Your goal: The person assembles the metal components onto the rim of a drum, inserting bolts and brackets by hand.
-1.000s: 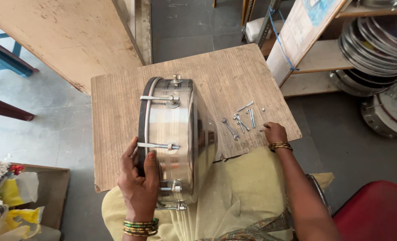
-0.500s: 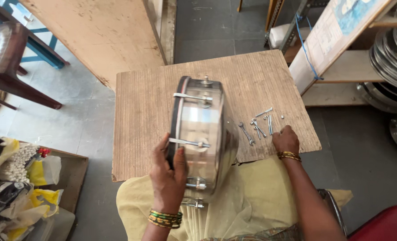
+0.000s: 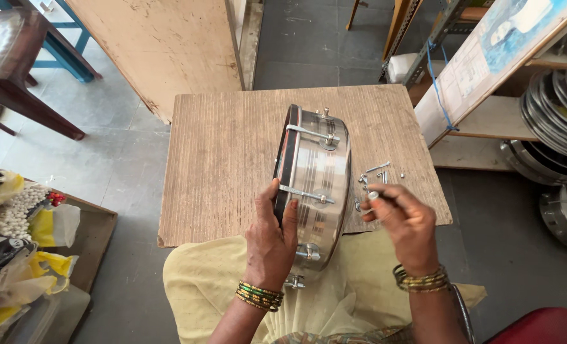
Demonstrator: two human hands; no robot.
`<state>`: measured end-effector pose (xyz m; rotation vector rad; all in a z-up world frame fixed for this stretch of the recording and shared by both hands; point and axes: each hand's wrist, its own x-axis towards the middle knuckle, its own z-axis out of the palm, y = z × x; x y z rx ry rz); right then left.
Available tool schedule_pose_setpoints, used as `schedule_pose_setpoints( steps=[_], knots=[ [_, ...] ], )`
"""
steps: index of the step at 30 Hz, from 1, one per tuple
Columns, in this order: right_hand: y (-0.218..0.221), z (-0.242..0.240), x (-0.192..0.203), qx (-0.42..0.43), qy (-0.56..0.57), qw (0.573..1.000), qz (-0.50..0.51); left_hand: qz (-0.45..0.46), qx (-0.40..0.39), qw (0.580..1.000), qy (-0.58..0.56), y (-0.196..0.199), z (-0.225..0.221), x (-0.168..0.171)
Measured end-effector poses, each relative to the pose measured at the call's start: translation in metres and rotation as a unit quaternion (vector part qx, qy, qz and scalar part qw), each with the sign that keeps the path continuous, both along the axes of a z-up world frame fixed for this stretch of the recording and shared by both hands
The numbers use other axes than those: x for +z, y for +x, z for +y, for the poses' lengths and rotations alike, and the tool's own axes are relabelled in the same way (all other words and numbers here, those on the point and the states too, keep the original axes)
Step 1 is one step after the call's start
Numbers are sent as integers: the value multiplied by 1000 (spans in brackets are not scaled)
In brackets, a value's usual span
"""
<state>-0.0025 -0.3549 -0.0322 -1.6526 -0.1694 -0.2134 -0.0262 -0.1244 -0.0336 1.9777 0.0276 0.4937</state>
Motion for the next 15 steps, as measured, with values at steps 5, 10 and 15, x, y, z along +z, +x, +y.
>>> schedule_pose_setpoints(
  steps=[5, 10, 15],
  knots=[
    [-11, 31, 11, 14, -105, 992, -73, 62, 15, 998, 6, 0, 0, 4],
    [-9, 48, 8, -30, -167, 977, -129, -1, 15, 1000, 5, 0, 2, 6],
    [-8, 58, -4, -56, -163, 972, -161, -16, 12, 1000, -6, 0, 4, 8]
  ],
)
